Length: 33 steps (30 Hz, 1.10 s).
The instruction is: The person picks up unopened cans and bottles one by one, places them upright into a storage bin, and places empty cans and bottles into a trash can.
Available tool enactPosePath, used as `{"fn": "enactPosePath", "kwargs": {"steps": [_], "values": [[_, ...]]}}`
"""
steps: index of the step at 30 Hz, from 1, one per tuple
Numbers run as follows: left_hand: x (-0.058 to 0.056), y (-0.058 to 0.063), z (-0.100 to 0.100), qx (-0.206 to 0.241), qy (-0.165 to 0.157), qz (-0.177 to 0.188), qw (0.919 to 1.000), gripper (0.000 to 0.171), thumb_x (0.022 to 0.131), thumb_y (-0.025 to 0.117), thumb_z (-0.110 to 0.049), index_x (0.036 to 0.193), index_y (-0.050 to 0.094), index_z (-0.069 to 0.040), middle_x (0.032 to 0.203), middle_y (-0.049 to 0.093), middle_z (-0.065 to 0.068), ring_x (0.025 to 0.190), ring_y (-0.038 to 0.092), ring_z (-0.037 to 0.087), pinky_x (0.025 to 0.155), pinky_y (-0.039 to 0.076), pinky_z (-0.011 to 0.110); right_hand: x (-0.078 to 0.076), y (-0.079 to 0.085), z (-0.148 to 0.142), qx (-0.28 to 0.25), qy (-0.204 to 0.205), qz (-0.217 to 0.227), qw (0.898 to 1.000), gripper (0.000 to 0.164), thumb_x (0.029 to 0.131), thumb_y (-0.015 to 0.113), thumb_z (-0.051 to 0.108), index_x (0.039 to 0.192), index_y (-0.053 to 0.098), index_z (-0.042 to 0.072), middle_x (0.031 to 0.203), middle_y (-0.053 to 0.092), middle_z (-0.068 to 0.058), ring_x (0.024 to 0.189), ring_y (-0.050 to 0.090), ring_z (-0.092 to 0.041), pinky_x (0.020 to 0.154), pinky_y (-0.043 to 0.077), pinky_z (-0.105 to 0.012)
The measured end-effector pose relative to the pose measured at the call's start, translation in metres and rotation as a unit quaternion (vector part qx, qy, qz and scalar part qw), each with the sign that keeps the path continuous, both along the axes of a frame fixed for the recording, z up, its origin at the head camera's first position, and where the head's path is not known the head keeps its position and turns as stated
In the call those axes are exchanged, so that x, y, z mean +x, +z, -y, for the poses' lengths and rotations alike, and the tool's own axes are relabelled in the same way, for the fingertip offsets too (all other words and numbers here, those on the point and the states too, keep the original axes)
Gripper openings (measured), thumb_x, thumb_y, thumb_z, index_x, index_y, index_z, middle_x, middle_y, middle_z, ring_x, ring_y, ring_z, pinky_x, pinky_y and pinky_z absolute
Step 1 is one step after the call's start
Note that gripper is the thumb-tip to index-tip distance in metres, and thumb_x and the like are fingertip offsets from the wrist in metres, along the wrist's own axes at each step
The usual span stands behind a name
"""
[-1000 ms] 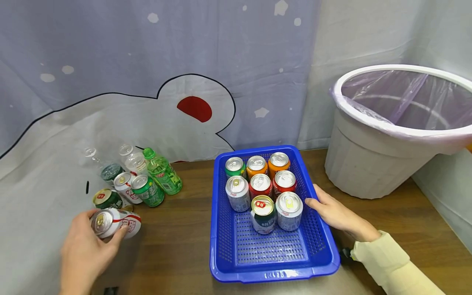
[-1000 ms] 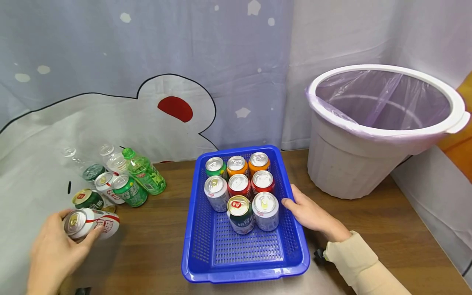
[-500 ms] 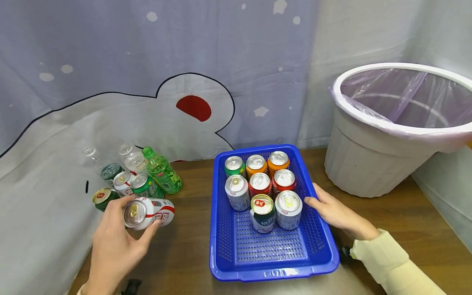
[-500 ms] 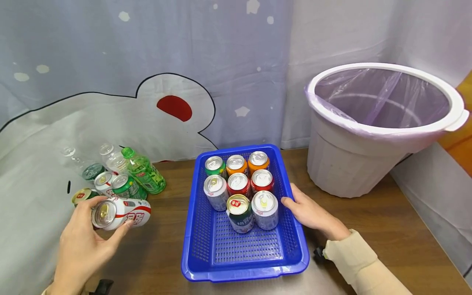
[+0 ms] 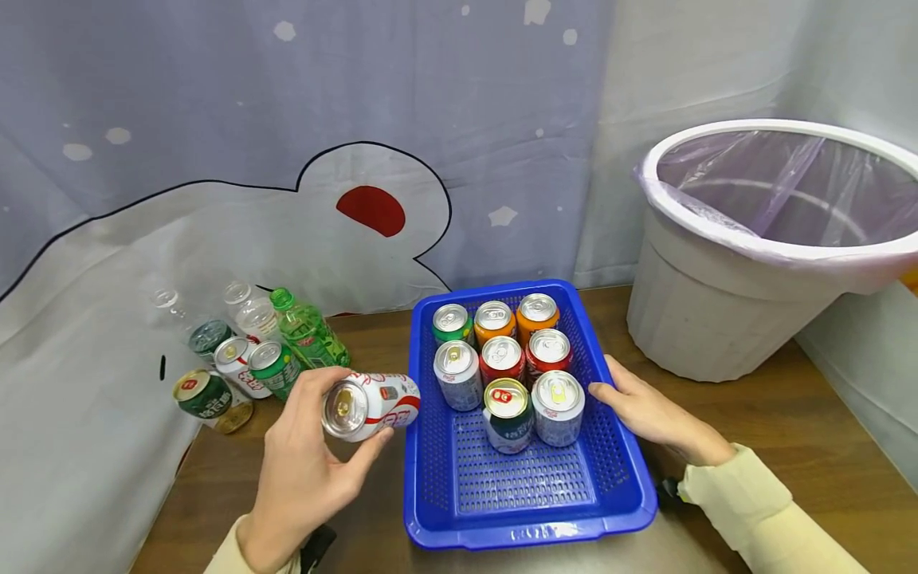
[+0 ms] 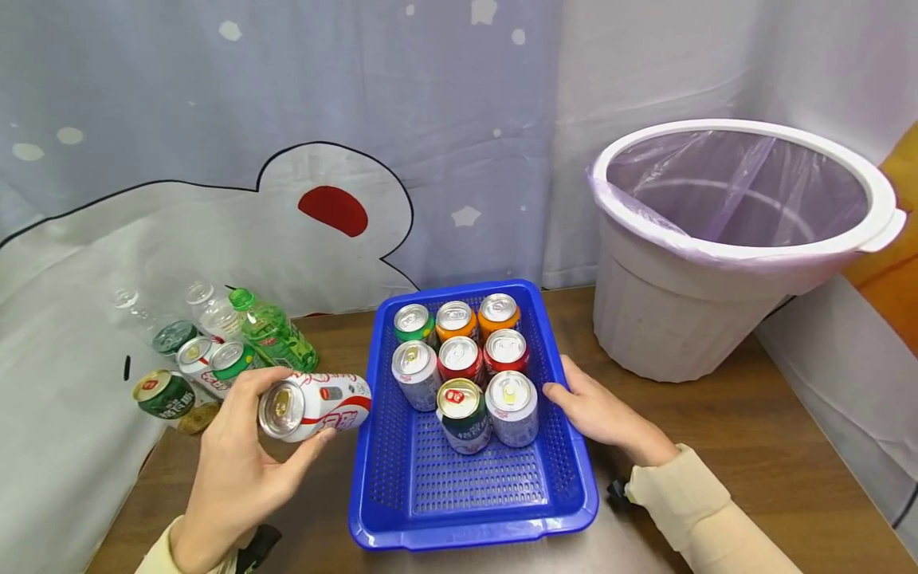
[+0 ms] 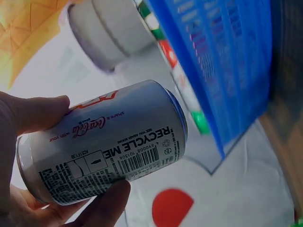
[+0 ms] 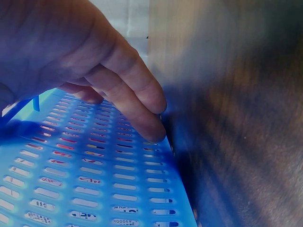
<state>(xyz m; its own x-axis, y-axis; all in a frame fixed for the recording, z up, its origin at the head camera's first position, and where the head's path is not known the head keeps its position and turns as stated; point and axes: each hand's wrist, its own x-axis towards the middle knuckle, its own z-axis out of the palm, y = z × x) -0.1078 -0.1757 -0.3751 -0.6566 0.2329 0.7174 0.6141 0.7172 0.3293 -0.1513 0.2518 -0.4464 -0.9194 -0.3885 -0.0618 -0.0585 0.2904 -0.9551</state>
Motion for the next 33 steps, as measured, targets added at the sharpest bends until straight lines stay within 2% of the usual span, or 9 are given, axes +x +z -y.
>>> {"fn": "enactPosePath", "kwargs": {"steps": [6, 11, 17, 25, 33], "values": [[-0.004, -0.008, -0.023, 0.003, -0.063, -0.007, 0.9980, 0.078, 0.066, 0.094, -0.027, 0.131, 0.059, -0.002, 0.122, 0.065, 0.005, 0.103, 0.066, 0.016, 0.085, 0.054, 0.027, 0.000, 0.001, 0.001, 0.002, 0.002, -0.013, 1.000, 0.054, 0.107, 0.041, 0.009, 0.154, 0.022, -0.008, 0.139, 0.046, -0.041, 0.102, 0.072, -0.035, 0.075, 0.064, -0.042], [-0.005, -0.014, -0.036, -0.006, -0.085, 0.023, 0.9961, 0.077, 0.069, 0.094, -0.028, 0.133, 0.058, -0.006, 0.124, 0.063, 0.002, 0.105, 0.066, 0.013, 0.084, 0.058, 0.026, -0.001, 0.000, 0.001, 0.001, 0.005, -0.014, 1.000, 0.054, 0.107, 0.041, 0.009, 0.154, 0.022, -0.009, 0.139, 0.046, -0.041, 0.102, 0.073, -0.036, 0.074, 0.064, -0.042], [-0.011, -0.024, -0.045, -0.024, -0.109, 0.054, 0.9922, 0.074, 0.072, 0.093, -0.028, 0.133, 0.056, -0.006, 0.124, 0.061, 0.001, 0.104, 0.065, 0.011, 0.084, 0.059, 0.028, -0.001, 0.000, 0.001, -0.001, 0.008, -0.018, 1.000, 0.053, 0.107, 0.041, 0.008, 0.153, 0.022, -0.010, 0.139, 0.045, -0.042, 0.102, 0.073, -0.036, 0.074, 0.065, -0.042], [-0.023, -0.041, -0.054, -0.087, -0.109, 0.096, 0.9855, 0.070, 0.076, 0.091, -0.035, 0.132, 0.057, -0.011, 0.121, 0.060, -0.004, 0.100, 0.062, 0.006, 0.082, 0.059, 0.031, -0.001, -0.001, -0.001, 0.000, 0.005, -0.016, 1.000, 0.052, 0.107, 0.041, 0.008, 0.152, 0.023, -0.009, 0.138, 0.046, -0.042, 0.102, 0.072, -0.036, 0.073, 0.064, -0.041], [-0.030, -0.052, -0.061, -0.139, -0.081, 0.101, 0.9817, 0.075, 0.076, 0.090, -0.042, 0.137, 0.057, -0.013, 0.121, 0.061, -0.004, 0.104, 0.062, 0.010, 0.086, 0.049, 0.036, -0.001, -0.002, -0.001, 0.004, 0.005, -0.018, 1.000, 0.054, 0.107, 0.041, 0.008, 0.154, 0.021, -0.008, 0.140, 0.044, -0.042, 0.104, 0.072, -0.036, 0.074, 0.064, -0.041]]}}
